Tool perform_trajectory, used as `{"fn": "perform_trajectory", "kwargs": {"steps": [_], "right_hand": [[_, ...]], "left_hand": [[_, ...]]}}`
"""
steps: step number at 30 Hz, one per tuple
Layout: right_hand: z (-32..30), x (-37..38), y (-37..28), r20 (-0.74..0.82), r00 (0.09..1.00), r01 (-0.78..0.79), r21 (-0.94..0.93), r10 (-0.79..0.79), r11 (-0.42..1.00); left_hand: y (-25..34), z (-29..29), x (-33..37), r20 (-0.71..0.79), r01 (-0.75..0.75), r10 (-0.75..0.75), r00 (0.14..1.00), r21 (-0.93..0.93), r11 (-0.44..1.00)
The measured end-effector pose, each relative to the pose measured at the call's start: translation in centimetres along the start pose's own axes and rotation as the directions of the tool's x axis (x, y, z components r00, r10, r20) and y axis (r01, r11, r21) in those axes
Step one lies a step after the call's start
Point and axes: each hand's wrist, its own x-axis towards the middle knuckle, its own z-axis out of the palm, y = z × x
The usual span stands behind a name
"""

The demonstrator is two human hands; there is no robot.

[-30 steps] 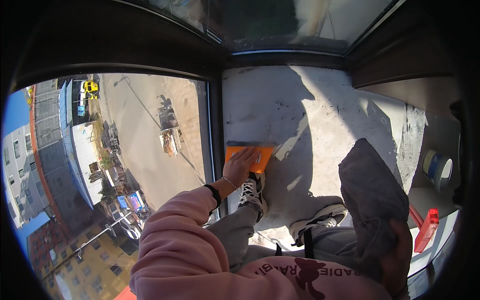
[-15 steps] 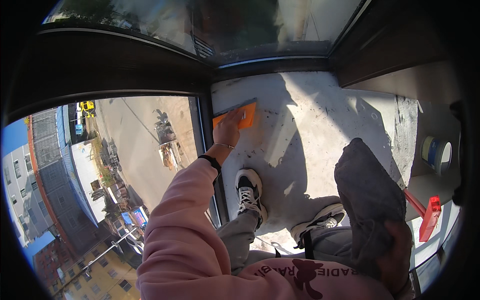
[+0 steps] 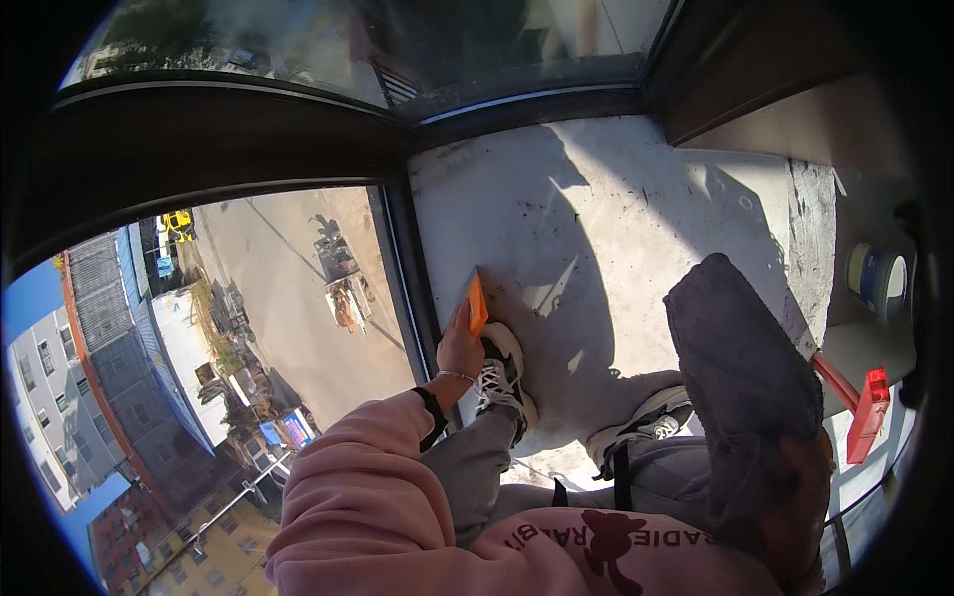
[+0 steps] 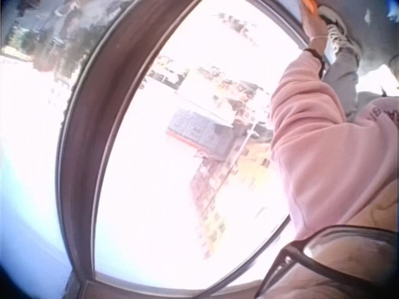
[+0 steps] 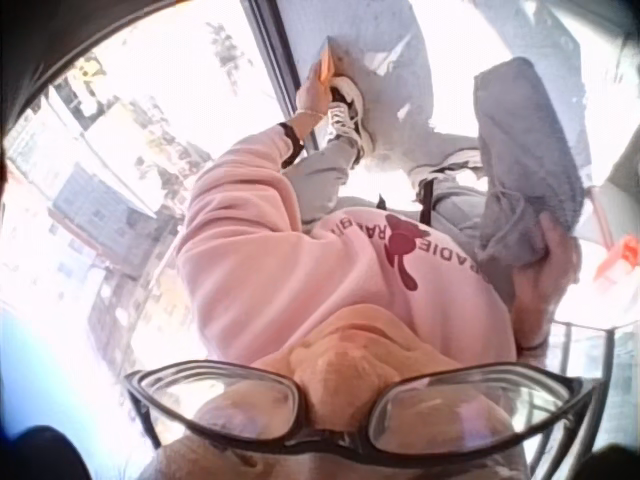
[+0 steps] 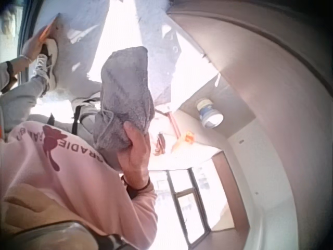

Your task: The person cleans a large window using an orange squeegee and a cloth. They scrape the glass surface, wipe the frame, and then dip a cloth into a bucket of water before wiping the window again.

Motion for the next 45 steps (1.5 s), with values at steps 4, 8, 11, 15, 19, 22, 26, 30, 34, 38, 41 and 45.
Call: {"fn": "perform_trajectory", "kwargs": {"steps": [4, 8, 11, 15, 19, 22, 26, 30, 34, 38, 41, 45], "right_hand": [[-0.4, 0.3, -0.7, 0.006, 0.993, 0.118, -0.007, -0.118, 0.993], [0.0, 0.9, -1.4, -0.066, 0.969, 0.238, 0.000, -0.238, 0.971], [0.2, 0.8, -1.7, -0.017, 0.991, 0.136, 0.223, -0.136, 0.965], [-0.7, 0.2, -1.5, -0.019, 0.993, 0.116, 0.185, -0.114, 0.976], [-0.9, -0.3, -1.2, -0.027, 0.998, -0.050, 0.293, 0.061, 0.955], [-0.5, -0.2, -1.1, -0.053, 0.945, -0.203, 0.674, 0.321, 0.710], [-1.3, -1.0, -1.6, 0.042, 0.877, -0.311, 0.809, 0.478, 0.499], [-1.4, -1.8, -1.2, -0.116, 0.873, -0.243, 0.740, 0.474, 0.627], [-1.3, -2.3, -0.7, -0.271, 0.905, -0.140, 0.539, 0.327, 0.831], [-0.9, -1.6, -1.1, 0.091, 0.683, -0.132, 0.991, 0.724, 0.000], [-2.0, -1.7, -1.6, 0.133, 0.778, -0.145, 0.989, 0.614, -0.031], [-3.1, -1.9, -1.6, 0.135, 0.793, -0.115, 0.991, 0.594, -0.071]], "left_hand": [[1.1, 0.8, 3.4, -0.115, 0.126, -0.130, 0.985, -0.044, 0.991], [4.4, -1.0, 11.9, -0.304, -0.040, 0.069, 0.950, 0.101, 0.994], [7.4, -3.7, 18.0, -0.286, -0.125, 0.185, 0.940, 0.217, 0.968], [10.7, -1.5, 15.3, -0.136, -0.390, 0.463, 0.876, 0.368, 0.844], [11.6, 3.8, 7.4, 0.267, -0.692, 0.649, 0.712, 0.428, 0.582], [13.2, 5.4, 8.1, 0.151, -0.758, 0.777, 0.611, 0.395, 0.519], [18.2, 4.8, 12.5, 0.182, -0.709, 0.737, 0.651, 0.494, 0.504], [21.7, 5.1, 12.7, 0.122, -0.727, 0.786, 0.607, 0.485, 0.486], [18.4, 6.0, 7.9, 0.403, -0.818, 0.764, 0.504, 0.505, 0.274], [20.2, 6.4, 11.5, 0.195, -0.860, 0.915, 0.354, 0.453, 0.236], [26.4, 7.2, 15.4, 0.001, -0.812, 0.944, 0.330, 0.510, 0.283], [31.6, 10.3, 12.5, 0.090, -0.874, 0.916, 0.390, 0.349, 0.338]]}}
